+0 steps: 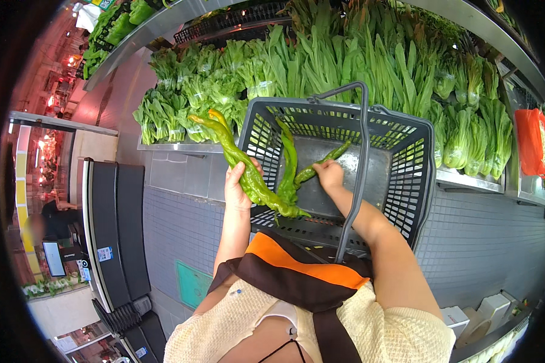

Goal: The person selects green peppers and red chili peppers from a supermarket produce display, placing them into a handheld shopping basket. The person then moves to another section and adds carrots to the basket.

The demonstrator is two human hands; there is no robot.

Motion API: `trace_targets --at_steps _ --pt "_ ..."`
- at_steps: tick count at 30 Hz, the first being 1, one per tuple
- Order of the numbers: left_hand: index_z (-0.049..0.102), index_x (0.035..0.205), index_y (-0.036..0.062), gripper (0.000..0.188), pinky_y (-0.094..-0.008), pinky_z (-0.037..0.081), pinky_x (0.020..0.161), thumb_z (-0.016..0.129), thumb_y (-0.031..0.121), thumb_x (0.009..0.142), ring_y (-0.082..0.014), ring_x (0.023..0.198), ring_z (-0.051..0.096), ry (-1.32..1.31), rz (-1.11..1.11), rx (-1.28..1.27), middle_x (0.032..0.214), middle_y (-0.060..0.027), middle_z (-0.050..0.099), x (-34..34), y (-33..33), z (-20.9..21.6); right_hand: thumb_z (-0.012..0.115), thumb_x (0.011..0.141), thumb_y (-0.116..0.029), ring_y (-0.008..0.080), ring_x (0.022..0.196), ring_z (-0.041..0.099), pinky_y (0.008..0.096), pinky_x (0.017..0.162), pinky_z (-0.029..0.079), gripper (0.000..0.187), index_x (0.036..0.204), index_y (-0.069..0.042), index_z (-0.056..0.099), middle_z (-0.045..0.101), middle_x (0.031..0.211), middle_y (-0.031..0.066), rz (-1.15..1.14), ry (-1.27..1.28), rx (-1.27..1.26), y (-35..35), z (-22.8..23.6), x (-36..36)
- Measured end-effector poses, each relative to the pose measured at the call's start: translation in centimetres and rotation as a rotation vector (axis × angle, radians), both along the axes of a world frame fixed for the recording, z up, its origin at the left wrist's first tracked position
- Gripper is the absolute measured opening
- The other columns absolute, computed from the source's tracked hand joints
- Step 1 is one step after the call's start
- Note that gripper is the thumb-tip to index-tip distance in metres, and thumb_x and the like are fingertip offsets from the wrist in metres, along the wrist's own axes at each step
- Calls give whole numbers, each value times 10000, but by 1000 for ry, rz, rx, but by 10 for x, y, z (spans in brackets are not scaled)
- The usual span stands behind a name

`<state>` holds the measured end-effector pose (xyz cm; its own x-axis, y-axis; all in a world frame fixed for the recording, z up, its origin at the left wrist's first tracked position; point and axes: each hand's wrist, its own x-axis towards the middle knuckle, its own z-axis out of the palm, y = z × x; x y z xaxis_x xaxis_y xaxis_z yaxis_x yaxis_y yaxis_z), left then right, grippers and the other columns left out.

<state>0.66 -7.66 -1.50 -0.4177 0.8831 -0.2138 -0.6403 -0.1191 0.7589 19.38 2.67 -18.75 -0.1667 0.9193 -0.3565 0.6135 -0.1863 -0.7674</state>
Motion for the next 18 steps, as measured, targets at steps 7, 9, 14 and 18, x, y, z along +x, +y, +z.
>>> trace_targets --at_steps 7,9,14,18 --pt "513 967 39 284 -341 486 672 648 191 769 -211 741 560 0 -60 5 816 -122 580 2 4 0 576 829 -185 235 615 611 380 598 527 519 1308 -138 381 626 819 151 447 128 -355 11 27 5" --pt "515 960 26 280 -331 489 664 647 178 764 -208 719 564 15 -65 -16 802 -126 584 3 4 1 570 859 -271 230 570 604 361 526 518 507 1312 -145 379 624 836 151 518 -53 -475 3 41 -14" --pt "517 983 28 286 -321 514 653 655 125 752 -207 700 593 43 -11 -64 826 -133 611 3 2 7 653 771 -414 290 757 610 392 678 476 444 1034 -85 513 614 831 164 92 -93 -280 2 17 -16" --pt "517 1024 39 286 -332 525 656 641 80 769 -203 726 600 61 22 -103 844 -123 613 3 6 5 681 760 -219 270 749 571 377 688 447 294 885 -85 451 555 808 126 -243 40 57 -3 2 30"
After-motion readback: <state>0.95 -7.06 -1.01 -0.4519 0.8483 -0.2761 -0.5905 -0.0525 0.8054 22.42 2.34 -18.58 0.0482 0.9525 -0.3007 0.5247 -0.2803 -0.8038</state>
